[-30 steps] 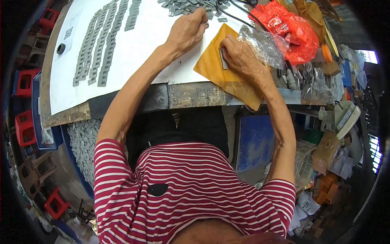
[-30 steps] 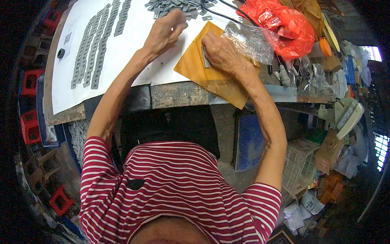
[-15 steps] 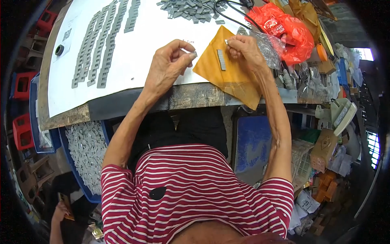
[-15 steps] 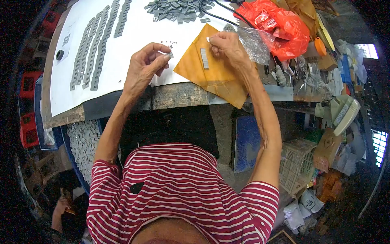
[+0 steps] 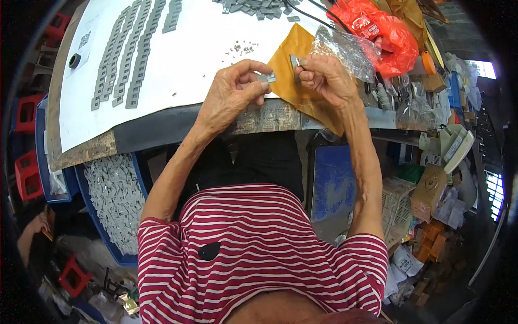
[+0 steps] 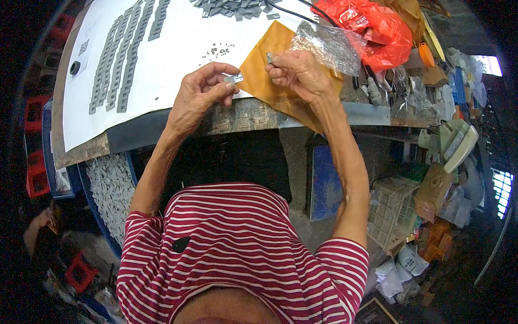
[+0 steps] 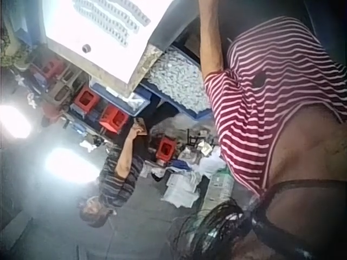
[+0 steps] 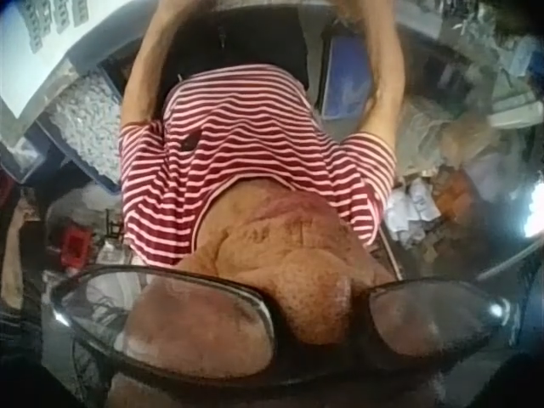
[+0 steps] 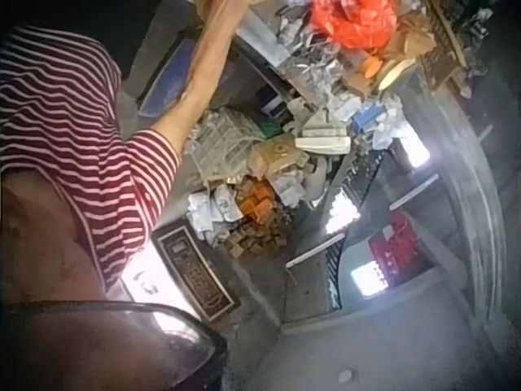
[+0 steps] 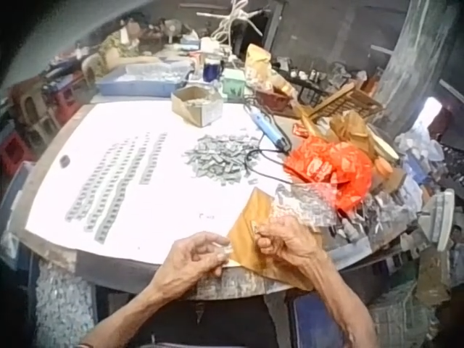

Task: Sorting and inspecting small metal components by hand at an industrial workbench.

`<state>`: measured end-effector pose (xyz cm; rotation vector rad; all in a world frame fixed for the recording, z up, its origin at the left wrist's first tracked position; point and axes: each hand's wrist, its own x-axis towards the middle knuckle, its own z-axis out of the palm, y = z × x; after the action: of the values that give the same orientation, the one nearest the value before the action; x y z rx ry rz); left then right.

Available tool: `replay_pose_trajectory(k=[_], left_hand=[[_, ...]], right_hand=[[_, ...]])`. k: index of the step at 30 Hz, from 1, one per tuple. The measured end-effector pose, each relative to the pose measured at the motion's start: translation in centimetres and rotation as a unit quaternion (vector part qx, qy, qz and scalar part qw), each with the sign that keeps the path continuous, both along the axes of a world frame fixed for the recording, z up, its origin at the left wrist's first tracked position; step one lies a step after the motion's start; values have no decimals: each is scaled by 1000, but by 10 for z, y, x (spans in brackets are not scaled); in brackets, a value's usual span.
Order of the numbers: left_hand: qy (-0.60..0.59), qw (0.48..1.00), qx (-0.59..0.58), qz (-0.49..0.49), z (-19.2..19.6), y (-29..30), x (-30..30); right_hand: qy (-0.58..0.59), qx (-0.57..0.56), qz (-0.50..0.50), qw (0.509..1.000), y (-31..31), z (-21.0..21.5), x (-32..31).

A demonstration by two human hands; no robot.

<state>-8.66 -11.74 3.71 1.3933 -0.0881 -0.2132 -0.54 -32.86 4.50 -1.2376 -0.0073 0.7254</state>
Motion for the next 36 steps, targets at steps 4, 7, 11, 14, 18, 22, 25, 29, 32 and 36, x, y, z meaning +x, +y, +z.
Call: replay_pose_trajectory(k=[4,7,11,14,18,22,25,29,32,36], left_hand=[[-16,1000,-5,-4,-5,2,-3],[-22,1000,0,-4,-4,2,-4],[-30,999,-7,-10,-5,5,-6],[-29,1000,-2,-3,-7,6,-9],[-29,1000,-7,4,-10,8,-10],[-34,999,-3,3,-10,11,-12],[-31,999,-4,6,-14,13,-13],[-35,999,-6,5,-16,12,-14],[-24,1000,4,5,-16,11,-13],[-31,998,50,0,-16,11,-14]], right_hand=[[-40,-33,15,999,9,11,-12],[-74,-62,23,995,18,17,-21],[-65,-52,7,996,31,18,-36],[-97,-70,17,993,38,14,-42],[-120,-60,8,991,43,5,-44],[-133,-55,13,989,43,-1,-46],[-120,-54,-2,991,44,-1,-48],[-105,-40,-8,994,43,-4,-51],[-109,-41,-4,993,43,-5,-52],[-125,-55,13,990,42,-9,-52]])
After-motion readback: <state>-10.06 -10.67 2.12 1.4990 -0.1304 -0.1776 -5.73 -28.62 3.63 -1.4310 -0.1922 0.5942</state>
